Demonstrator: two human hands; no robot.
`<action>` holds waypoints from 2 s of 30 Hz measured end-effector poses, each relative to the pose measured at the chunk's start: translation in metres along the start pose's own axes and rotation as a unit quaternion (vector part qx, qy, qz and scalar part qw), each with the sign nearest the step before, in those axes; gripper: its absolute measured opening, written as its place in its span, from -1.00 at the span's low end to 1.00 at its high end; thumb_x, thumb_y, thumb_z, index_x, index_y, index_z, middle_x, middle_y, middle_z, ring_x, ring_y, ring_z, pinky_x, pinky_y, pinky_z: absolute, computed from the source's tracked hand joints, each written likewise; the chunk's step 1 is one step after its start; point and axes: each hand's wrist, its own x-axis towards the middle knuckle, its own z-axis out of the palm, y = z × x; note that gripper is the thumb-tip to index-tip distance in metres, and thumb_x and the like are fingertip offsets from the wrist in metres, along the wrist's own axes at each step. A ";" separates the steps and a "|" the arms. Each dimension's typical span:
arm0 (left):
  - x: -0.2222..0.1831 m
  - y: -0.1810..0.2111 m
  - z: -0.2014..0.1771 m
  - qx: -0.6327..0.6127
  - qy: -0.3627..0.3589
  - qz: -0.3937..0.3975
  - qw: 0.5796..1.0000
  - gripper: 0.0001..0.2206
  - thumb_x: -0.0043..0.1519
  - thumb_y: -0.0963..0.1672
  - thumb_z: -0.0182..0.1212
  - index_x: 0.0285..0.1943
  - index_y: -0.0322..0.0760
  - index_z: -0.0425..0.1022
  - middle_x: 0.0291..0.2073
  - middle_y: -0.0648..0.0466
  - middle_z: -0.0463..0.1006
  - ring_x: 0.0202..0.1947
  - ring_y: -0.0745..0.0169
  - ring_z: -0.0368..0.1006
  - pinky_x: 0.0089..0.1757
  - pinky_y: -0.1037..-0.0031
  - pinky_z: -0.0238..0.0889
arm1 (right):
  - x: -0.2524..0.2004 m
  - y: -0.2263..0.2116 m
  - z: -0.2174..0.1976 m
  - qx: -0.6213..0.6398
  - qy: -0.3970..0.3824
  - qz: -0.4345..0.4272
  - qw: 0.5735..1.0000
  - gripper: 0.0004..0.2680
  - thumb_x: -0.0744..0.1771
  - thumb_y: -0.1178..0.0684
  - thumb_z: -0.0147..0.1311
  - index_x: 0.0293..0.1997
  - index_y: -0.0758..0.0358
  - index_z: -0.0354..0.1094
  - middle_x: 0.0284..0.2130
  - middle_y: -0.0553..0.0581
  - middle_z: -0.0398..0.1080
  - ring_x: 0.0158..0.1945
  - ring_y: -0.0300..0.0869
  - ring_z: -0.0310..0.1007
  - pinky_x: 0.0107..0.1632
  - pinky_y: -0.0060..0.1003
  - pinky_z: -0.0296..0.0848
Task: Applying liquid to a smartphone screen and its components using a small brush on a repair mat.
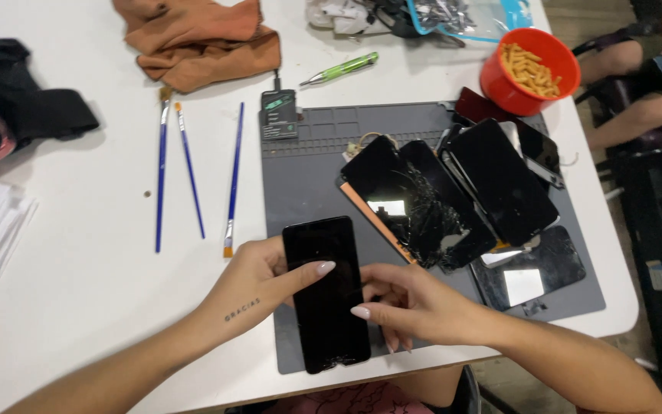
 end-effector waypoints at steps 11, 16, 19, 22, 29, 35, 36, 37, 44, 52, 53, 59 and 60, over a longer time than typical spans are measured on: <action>0.033 -0.030 -0.044 0.486 0.229 0.176 0.825 -0.37 0.14 0.30 0.32 -0.69 -0.08 0.27 -0.84 0.24 0.31 -0.73 0.29 0.29 -0.54 0.38 0.06 | 0.007 0.038 -0.009 -0.368 0.215 -0.257 0.867 -0.72 0.41 0.02 0.04 0.26 0.24 0.39 -0.74 -0.08 0.26 -0.69 -0.25 0.32 -0.53 -0.32 0.31; 0.025 -0.026 -0.067 0.583 0.373 0.209 0.691 -0.60 0.41 0.18 0.21 -0.30 -0.03 0.44 -0.56 0.21 0.54 -0.63 -0.01 0.46 -0.64 0.22 0.11 | 0.009 0.039 -0.010 -0.424 0.250 -0.290 0.820 -0.81 0.39 0.01 0.04 0.05 0.12 0.53 -0.72 -0.13 0.38 -0.66 -0.29 0.45 -0.54 -0.36 0.36; 0.035 -0.036 -0.069 0.630 0.314 0.102 0.703 -0.41 0.32 0.33 0.13 -0.18 -0.14 0.29 -0.52 0.18 0.54 -0.55 0.02 0.53 -0.62 0.25 0.19 | 0.011 0.037 -0.010 -0.428 0.246 -0.289 0.821 -0.84 0.39 0.01 0.04 -0.04 0.10 0.56 -0.72 -0.13 0.39 -0.68 -0.33 0.37 -0.55 -0.38 0.29; 0.046 -0.047 -0.065 0.647 0.318 0.129 0.680 -0.56 0.47 0.17 0.06 -0.26 -0.14 0.40 -0.63 0.11 0.51 -0.61 0.06 0.47 -0.65 0.28 0.13 | 0.011 0.041 -0.011 -0.437 0.251 -0.296 0.812 -0.86 0.38 0.03 0.05 -0.08 0.11 0.55 -0.74 -0.13 0.33 -0.69 -0.31 0.34 -0.56 -0.37 0.26; 0.039 -0.033 -0.067 0.541 0.315 0.131 0.769 -0.70 0.28 0.04 0.13 -0.47 -0.09 0.47 -0.74 0.13 0.46 -0.67 -0.04 0.39 -0.55 0.20 0.14 | 0.010 0.032 -0.011 -0.376 0.260 -0.263 0.850 -0.84 0.36 0.05 0.09 -0.06 0.18 0.59 -0.63 -0.10 0.51 -0.64 -0.38 0.32 -0.52 -0.45 0.28; 0.017 -0.031 -0.019 0.374 0.226 0.616 0.656 -0.76 0.30 -0.11 0.37 -0.42 -0.15 0.45 -0.65 0.21 0.39 -0.63 0.32 0.30 -0.52 0.46 0.15 | 0.009 0.036 -0.013 -0.380 0.218 -0.268 0.858 -0.83 0.40 -0.07 -0.05 -0.23 0.18 0.37 -0.20 0.08 0.58 -0.59 -0.25 0.44 -0.44 -0.33 0.37; 0.016 -0.038 -0.009 0.402 0.175 0.650 0.620 -0.73 0.32 -0.10 0.35 -0.43 -0.16 0.41 -0.64 0.18 0.34 -0.64 0.30 0.22 -0.55 0.47 0.07 | 0.011 0.039 -0.013 -0.369 0.173 -0.297 0.864 -0.69 0.39 -0.08 -0.04 -0.55 0.22 0.19 0.11 0.25 0.57 -0.54 -0.17 0.52 -0.38 -0.25 0.44; 0.019 -0.040 -0.007 0.401 0.177 0.651 0.620 -0.73 0.32 -0.10 0.35 -0.43 -0.16 0.41 -0.64 0.18 0.34 -0.64 0.30 0.22 -0.55 0.47 0.07 | 0.013 0.038 -0.013 -0.370 0.172 -0.297 0.863 -0.69 0.39 -0.08 -0.04 -0.55 0.22 0.19 0.11 0.25 0.57 -0.54 -0.17 0.52 -0.38 -0.25 0.44; 0.017 -0.045 -0.004 0.412 0.153 0.603 0.666 -0.70 0.31 0.05 0.38 -0.14 -0.18 0.48 -0.56 0.18 0.41 -0.56 0.28 0.33 -0.50 0.52 0.18 | 0.019 0.038 -0.009 -0.049 0.176 -0.295 0.938 -0.78 0.45 0.05 -0.16 0.02 0.37 0.41 -0.48 0.17 0.47 -0.68 -0.30 0.29 -0.57 -0.46 0.30; 0.016 -0.043 -0.003 0.406 0.138 0.565 0.705 -0.79 0.41 -0.06 0.16 -0.24 -0.21 0.54 -0.61 0.13 0.47 -0.59 0.29 0.40 -0.52 0.59 0.27 | 0.025 0.048 -0.018 0.088 0.185 -0.344 0.916 -0.76 0.48 0.04 -0.28 0.03 0.44 0.29 -0.43 0.36 0.46 -0.76 -0.27 0.37 -0.66 -0.47 0.38; 0.016 -0.043 -0.002 0.402 0.134 0.571 0.704 -0.78 0.41 -0.07 0.15 -0.28 -0.20 0.53 -0.64 0.14 0.44 -0.62 0.30 0.38 -0.53 0.60 0.25 | 0.025 0.049 -0.017 0.089 0.186 -0.351 0.913 -0.79 0.47 0.08 -0.23 0.03 0.47 0.29 -0.42 0.36 0.46 -0.74 -0.27 0.39 -0.64 -0.47 0.39; 0.007 -0.043 0.004 0.408 0.132 0.613 0.663 -0.70 0.41 -0.08 0.17 -0.44 -0.19 0.48 -0.71 0.13 0.38 -0.69 0.27 0.31 -0.56 0.57 0.21 | 0.023 0.036 -0.021 -0.040 0.253 -0.408 0.876 -0.86 0.44 0.21 -0.15 -0.02 0.50 0.31 -0.38 0.34 0.47 -0.70 -0.19 0.46 -0.58 -0.40 0.42; 0.003 -0.042 0.006 0.408 0.129 0.629 0.649 -0.69 0.41 -0.09 0.18 -0.45 -0.20 0.48 -0.71 0.13 0.38 -0.68 0.25 0.32 -0.56 0.55 0.21 | 0.022 0.033 -0.024 -0.097 0.303 -0.428 0.846 -0.87 0.45 0.22 -0.17 0.01 0.49 0.29 -0.33 0.34 0.45 -0.68 -0.18 0.45 -0.54 -0.38 0.39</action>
